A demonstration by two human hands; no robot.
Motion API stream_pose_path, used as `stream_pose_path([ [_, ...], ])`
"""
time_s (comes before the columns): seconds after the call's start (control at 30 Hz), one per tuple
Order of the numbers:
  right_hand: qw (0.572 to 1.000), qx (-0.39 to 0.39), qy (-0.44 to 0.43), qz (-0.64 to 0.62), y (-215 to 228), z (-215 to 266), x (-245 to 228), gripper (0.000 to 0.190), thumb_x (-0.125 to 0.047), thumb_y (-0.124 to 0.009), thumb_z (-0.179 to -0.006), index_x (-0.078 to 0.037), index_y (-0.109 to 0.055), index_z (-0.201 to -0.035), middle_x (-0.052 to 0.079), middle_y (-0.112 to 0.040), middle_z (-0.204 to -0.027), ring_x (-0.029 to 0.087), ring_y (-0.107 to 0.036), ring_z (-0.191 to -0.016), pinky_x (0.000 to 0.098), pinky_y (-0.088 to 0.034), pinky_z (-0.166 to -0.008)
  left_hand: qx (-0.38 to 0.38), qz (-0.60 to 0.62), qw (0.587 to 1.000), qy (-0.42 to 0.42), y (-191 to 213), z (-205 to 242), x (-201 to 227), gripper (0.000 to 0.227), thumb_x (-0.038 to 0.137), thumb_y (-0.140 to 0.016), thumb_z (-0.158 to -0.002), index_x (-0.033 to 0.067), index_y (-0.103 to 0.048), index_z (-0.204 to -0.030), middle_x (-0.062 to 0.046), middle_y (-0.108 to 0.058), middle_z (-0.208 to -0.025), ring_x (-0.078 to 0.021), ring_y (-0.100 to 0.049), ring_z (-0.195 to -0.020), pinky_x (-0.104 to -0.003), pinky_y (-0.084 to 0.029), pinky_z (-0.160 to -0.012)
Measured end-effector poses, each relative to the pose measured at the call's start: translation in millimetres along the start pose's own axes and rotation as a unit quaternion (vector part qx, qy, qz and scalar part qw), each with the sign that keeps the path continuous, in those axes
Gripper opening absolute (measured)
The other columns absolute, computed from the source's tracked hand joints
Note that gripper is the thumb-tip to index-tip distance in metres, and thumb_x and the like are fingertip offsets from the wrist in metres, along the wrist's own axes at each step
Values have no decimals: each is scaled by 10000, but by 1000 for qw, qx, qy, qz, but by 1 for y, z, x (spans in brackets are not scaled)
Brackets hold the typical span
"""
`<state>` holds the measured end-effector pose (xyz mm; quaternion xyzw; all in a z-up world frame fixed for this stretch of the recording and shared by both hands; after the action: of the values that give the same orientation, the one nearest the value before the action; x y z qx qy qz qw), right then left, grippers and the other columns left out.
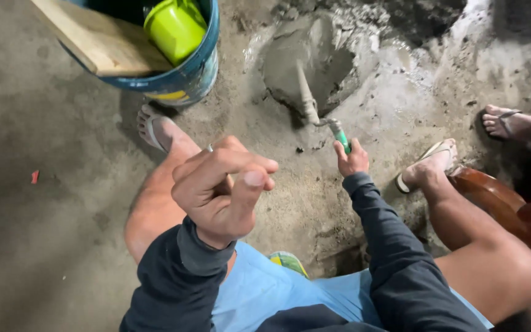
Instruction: The person smooths and shapes a pile of wet cement on the floor using a hand trowel.
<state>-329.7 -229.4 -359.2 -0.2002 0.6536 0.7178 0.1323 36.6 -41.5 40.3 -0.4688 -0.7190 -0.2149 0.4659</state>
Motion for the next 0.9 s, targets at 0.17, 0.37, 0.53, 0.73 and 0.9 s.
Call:
stream_pose_path([
  [0.17,987,-135,-19,83,-17,-9,-16,516,-546,-508,-1048,-32,-524,-1086,204,-660,-905,374,-640,-751,491,-538,-704,-4,7,1000,7,-1,0,0,102,48,-605,-890,-30,-659,-852,-86,-671,-705,-134,-543,-563,-230,-415,-548],
  [0.37,951,-207,-58,222,-19,-39,-79,599,-582,-310,-1102,-51,-585,-1144,202,-704,-886,349,-708,-767,489,-597,-722,-23,-2,1000,-8,-6,-7,6,52,37,-664,-874,0,-689,-849,-32,-659,-713,-130,-428,-589,-256,-391,-585],
  [0.53,982,-165,-14,94,-125,-51,-7,545,-610,-576,-929,-101,-711,-1070,217,-733,-911,446,-668,-764,547,-526,-660,-13,5,1000,-5,-5,-11,9,43,27,-659,-904,7,-669,-867,-44,-588,-703,-136,-425,-571,-264,-407,-572],
  [0.73,987,-102,50,112,-92,50,-8,310,-426,-567,-960,-137,-588,-1072,269,-709,-845,569,-627,-739,654,-477,-624,29,104,993,54,10,-2,-2,102,56,-600,-926,2,-637,-847,-83,-704,-773,-137,-560,-606,-249,-490,-624],
  [0.9,973,-172,20,150,-117,107,-15,403,-275,-634,-847,-124,-566,-1215,237,-733,-911,513,-677,-829,599,-533,-681,48,141,985,88,21,4,-8,185,147,-578,-981,1,-667,-911,-32,-618,-663,-88,-503,-585,-208,-381,-575],
])
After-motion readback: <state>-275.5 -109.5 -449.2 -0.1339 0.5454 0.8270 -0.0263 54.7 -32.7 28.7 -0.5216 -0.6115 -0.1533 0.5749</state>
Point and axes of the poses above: each hand's wrist, its own z-axis away from the middle knuckle, its own y-axis out of the back of the hand, x = y × z, the point moved 8 cm from there along -z, towards the middle knuckle
